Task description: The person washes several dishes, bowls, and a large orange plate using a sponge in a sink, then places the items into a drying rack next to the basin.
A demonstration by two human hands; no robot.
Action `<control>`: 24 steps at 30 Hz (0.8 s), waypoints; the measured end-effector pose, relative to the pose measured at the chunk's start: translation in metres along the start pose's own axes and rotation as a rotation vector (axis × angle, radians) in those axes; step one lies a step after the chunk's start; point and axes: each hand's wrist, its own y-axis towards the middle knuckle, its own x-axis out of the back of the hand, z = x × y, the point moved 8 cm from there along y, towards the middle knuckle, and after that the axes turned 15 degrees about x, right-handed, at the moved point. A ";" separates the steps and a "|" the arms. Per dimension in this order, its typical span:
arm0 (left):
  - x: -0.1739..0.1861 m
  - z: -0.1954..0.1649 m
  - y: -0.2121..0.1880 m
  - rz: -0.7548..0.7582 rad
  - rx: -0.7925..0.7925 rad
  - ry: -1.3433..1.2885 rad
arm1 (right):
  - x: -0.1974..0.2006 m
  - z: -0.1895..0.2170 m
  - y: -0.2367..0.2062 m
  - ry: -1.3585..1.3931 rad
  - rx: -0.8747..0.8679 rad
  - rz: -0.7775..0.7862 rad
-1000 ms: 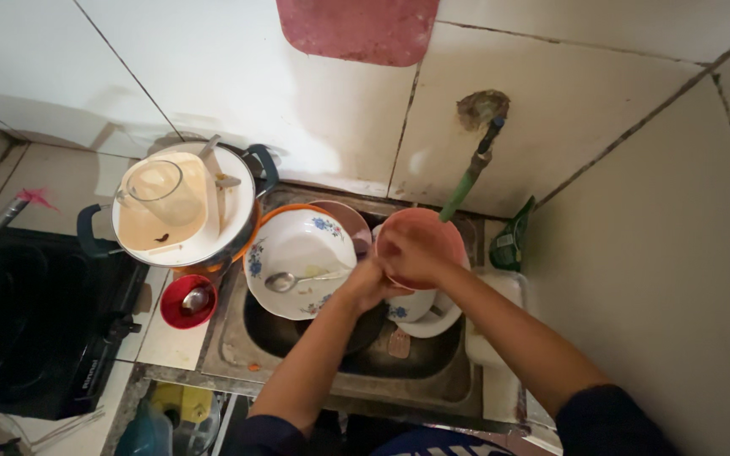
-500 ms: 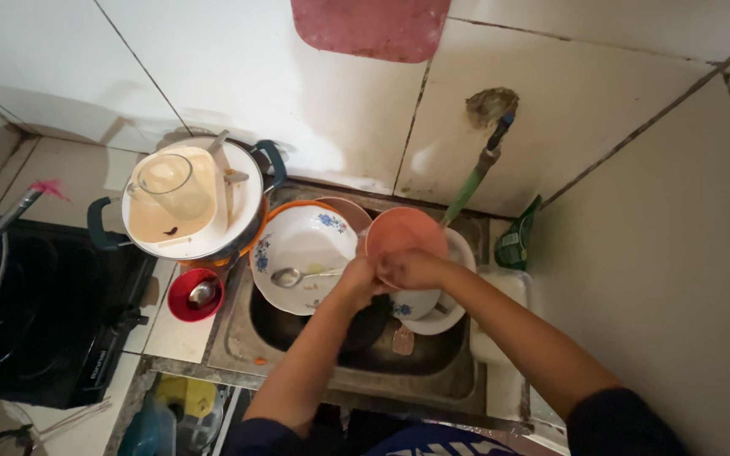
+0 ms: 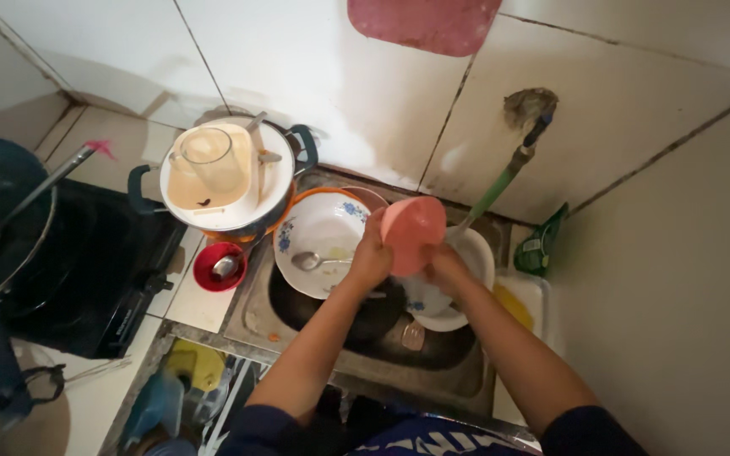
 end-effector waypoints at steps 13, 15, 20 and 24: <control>-0.073 0.041 0.031 0.038 0.339 0.358 | 0.075 0.076 -0.051 -0.420 0.136 -0.186; -0.098 0.034 0.038 0.022 0.158 0.530 | 0.080 0.092 -0.062 -0.523 0.195 -0.219; -0.137 0.038 0.028 0.154 0.096 0.766 | 0.100 0.123 -0.069 -0.794 0.465 -0.190; -0.130 0.055 0.022 0.242 0.441 0.545 | 0.132 0.090 -0.060 -0.574 0.134 -0.222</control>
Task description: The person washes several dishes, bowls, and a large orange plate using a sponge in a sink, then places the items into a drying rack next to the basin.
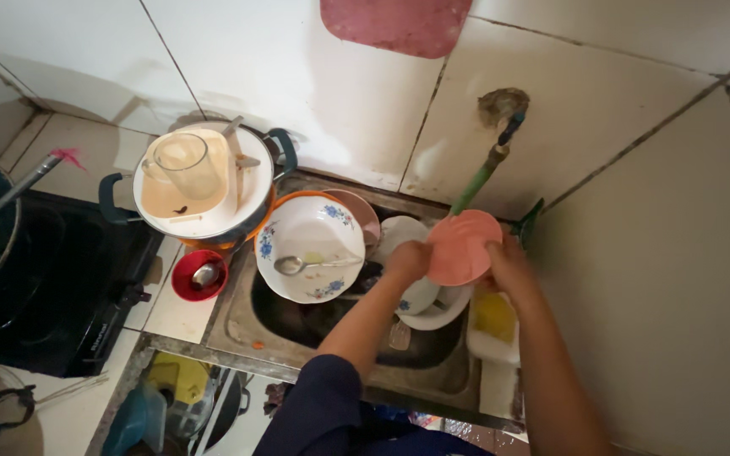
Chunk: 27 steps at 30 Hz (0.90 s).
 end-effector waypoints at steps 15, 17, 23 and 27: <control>0.121 0.054 -0.044 -0.253 -0.165 -0.219 | -0.180 -0.028 -0.008 0.729 -0.300 0.345; 0.134 0.053 -0.062 -0.464 -0.355 -0.171 | -0.206 -0.017 -0.012 0.908 -0.365 0.394; 0.140 0.050 -0.106 -0.417 -0.413 0.062 | -0.231 0.053 -0.013 1.616 -0.122 0.647; 0.143 0.038 -0.134 -0.402 -0.367 0.338 | -0.219 0.059 -0.003 1.610 0.058 0.376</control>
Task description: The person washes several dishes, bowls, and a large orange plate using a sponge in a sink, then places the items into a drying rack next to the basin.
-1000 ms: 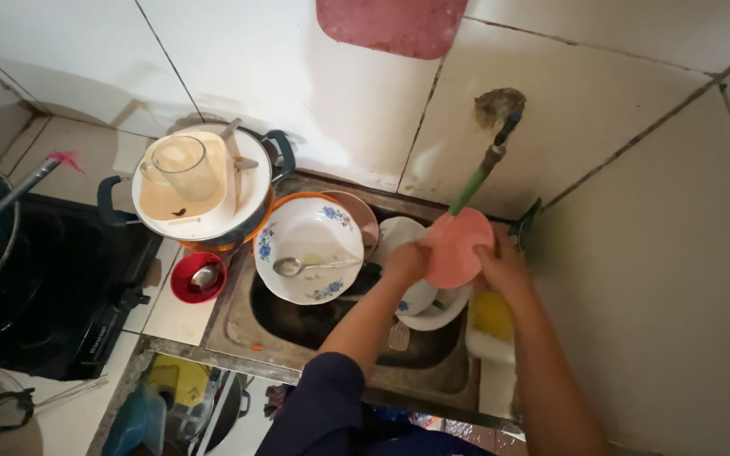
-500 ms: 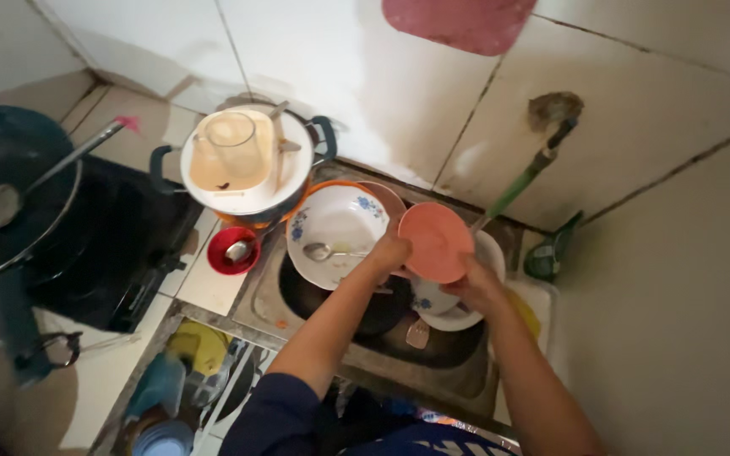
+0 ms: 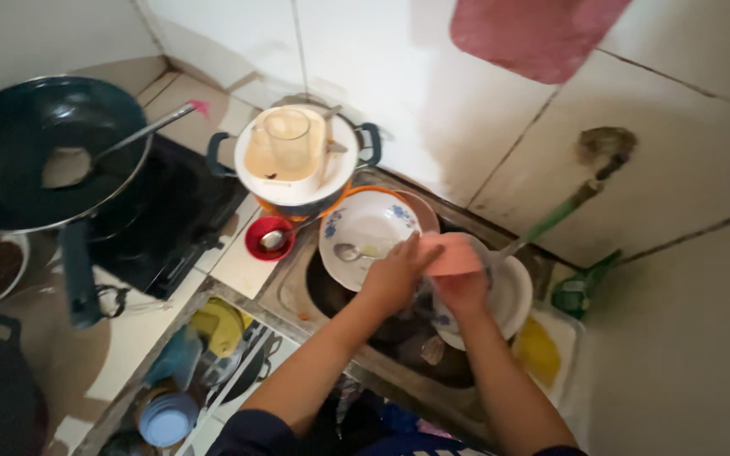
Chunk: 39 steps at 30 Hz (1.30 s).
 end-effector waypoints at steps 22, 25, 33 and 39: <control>0.082 0.244 -0.266 -0.347 0.774 -1.189 | -0.037 -0.174 -0.025 -1.545 -0.228 0.649; 0.123 0.281 -0.350 -0.514 0.985 -1.121 | -0.086 -0.271 -0.086 -1.208 -0.533 0.856; 0.233 0.311 -0.509 -0.948 1.164 -0.961 | -0.187 -0.483 -0.193 -1.092 -0.814 1.162; 0.267 0.384 -0.575 -1.025 1.289 -0.750 | -0.219 -0.609 -0.249 -1.199 -0.963 1.193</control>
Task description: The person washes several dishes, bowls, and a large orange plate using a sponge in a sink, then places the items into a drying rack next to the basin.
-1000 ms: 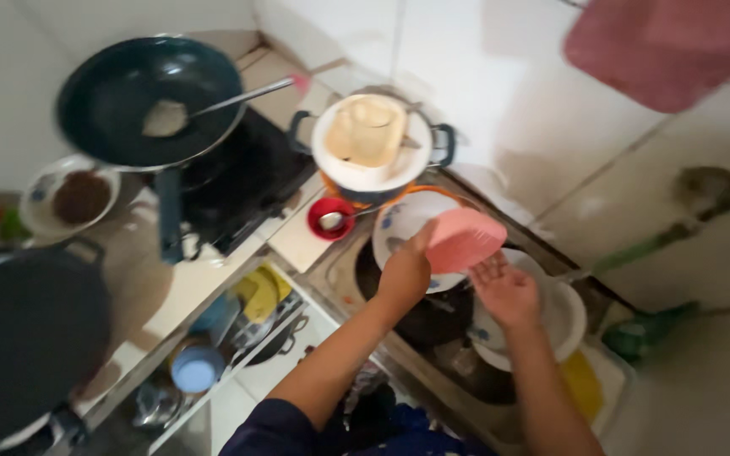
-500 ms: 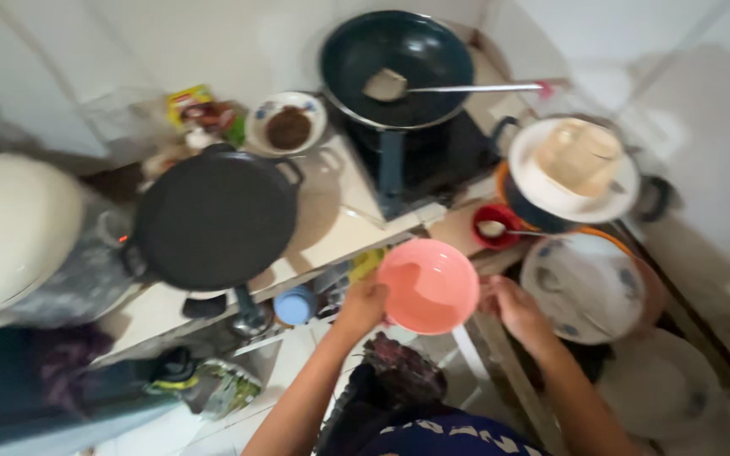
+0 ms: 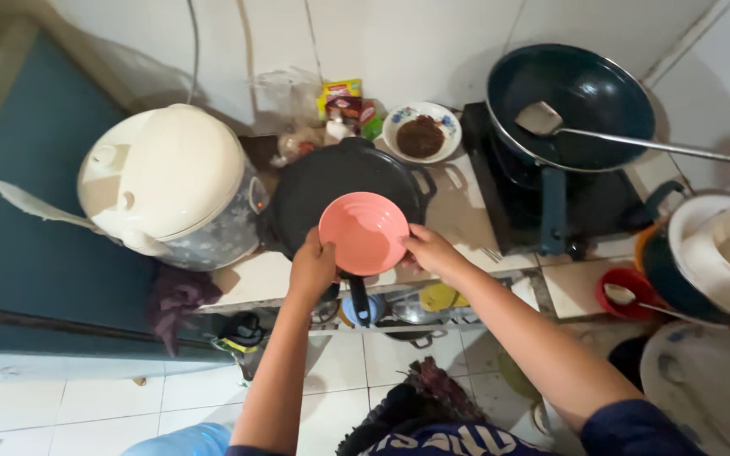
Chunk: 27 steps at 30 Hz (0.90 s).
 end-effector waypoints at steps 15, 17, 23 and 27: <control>-0.026 0.029 -0.010 -0.100 -0.306 0.210 | 0.125 -0.037 -0.025 0.226 0.182 -0.642; -0.046 0.009 -0.025 -0.122 -0.442 0.299 | 0.139 -0.047 -0.041 0.219 0.165 -0.715; -0.083 -0.014 -0.028 -0.053 -0.565 0.428 | 0.142 -0.072 -0.066 0.218 0.072 -0.858; -0.083 -0.010 -0.026 -0.057 -0.593 0.432 | 0.136 -0.075 -0.058 0.142 0.115 -0.843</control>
